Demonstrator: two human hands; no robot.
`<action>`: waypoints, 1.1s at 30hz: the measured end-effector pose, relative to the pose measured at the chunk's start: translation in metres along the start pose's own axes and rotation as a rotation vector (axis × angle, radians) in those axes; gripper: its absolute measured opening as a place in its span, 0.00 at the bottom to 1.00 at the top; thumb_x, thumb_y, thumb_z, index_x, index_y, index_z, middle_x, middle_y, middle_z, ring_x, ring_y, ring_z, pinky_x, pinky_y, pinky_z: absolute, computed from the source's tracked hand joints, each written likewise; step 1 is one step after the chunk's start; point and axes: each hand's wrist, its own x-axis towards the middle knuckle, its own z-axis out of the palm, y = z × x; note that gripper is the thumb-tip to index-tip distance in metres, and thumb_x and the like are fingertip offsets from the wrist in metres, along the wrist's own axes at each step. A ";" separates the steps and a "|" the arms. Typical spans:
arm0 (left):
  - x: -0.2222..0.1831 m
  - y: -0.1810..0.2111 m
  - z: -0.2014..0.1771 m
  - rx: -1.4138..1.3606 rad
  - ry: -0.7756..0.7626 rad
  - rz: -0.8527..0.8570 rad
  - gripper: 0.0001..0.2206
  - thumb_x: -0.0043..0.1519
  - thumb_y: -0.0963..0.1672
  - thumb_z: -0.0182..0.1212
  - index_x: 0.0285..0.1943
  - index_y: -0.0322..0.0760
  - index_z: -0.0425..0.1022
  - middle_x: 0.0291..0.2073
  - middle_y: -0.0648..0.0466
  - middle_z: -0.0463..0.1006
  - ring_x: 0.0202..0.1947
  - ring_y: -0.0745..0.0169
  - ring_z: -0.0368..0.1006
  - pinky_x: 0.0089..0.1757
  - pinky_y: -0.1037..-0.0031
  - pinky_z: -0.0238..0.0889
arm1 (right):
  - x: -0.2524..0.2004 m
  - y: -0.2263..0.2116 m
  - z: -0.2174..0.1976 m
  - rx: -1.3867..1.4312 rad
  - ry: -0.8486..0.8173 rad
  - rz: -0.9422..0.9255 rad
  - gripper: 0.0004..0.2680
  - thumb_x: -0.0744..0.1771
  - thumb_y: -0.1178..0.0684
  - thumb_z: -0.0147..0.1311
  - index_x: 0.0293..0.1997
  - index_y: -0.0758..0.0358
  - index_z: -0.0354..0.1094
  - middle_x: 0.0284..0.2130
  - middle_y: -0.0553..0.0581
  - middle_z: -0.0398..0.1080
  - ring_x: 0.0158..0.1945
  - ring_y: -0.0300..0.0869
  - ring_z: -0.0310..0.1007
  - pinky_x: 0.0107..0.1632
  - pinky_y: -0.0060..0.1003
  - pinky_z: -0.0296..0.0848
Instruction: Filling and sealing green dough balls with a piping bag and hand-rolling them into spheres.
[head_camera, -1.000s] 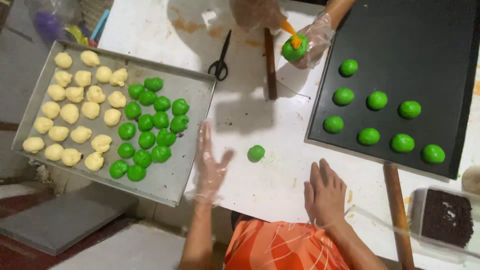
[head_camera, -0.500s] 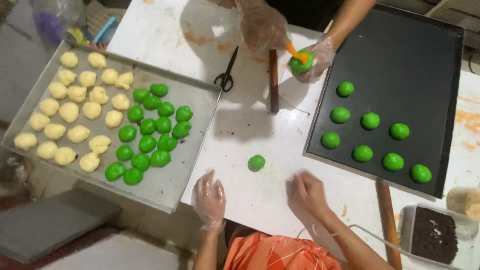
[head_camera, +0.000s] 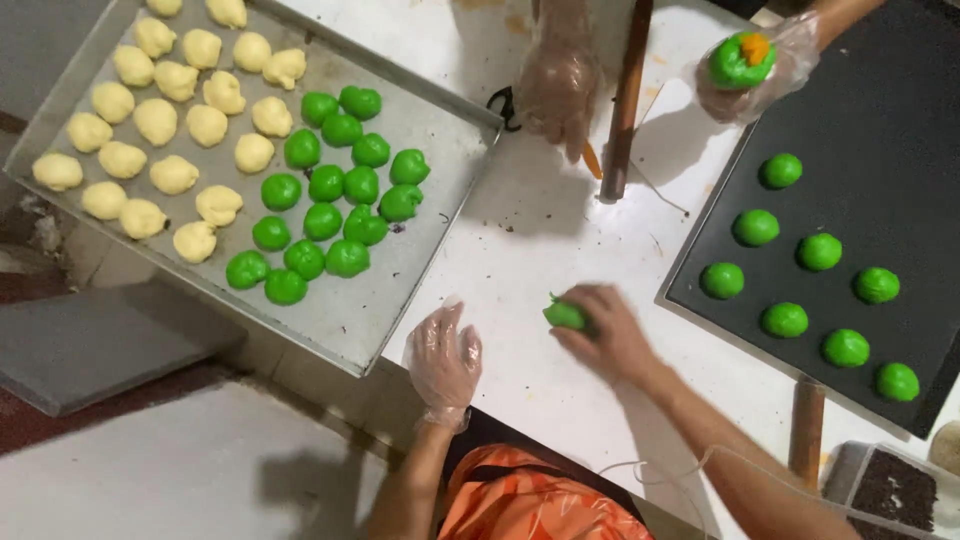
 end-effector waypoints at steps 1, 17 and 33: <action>0.002 0.002 0.001 0.003 0.035 0.001 0.16 0.66 0.50 0.41 0.56 0.43 0.68 0.41 0.52 0.71 0.45 0.58 0.69 0.45 0.68 0.64 | 0.013 0.004 -0.010 -0.170 0.048 -0.052 0.20 0.58 0.38 0.60 0.51 0.54 0.67 0.46 0.58 0.66 0.51 0.52 0.65 0.54 0.50 0.65; 0.004 0.006 -0.009 -0.078 0.199 0.046 0.13 0.60 0.46 0.52 0.50 0.38 0.73 0.39 0.51 0.69 0.41 0.55 0.70 0.43 0.65 0.64 | 0.044 -0.032 0.032 -0.042 0.032 -0.243 0.27 0.56 0.32 0.61 0.53 0.58 0.63 0.42 0.58 0.67 0.47 0.52 0.66 0.52 0.49 0.64; 0.007 0.007 -0.011 -0.104 0.206 0.080 0.12 0.61 0.46 0.51 0.49 0.37 0.72 0.39 0.51 0.69 0.40 0.58 0.69 0.43 0.68 0.64 | -0.022 0.015 0.010 0.122 0.018 0.010 0.26 0.55 0.43 0.67 0.54 0.58 0.63 0.42 0.59 0.69 0.49 0.50 0.70 0.54 0.45 0.67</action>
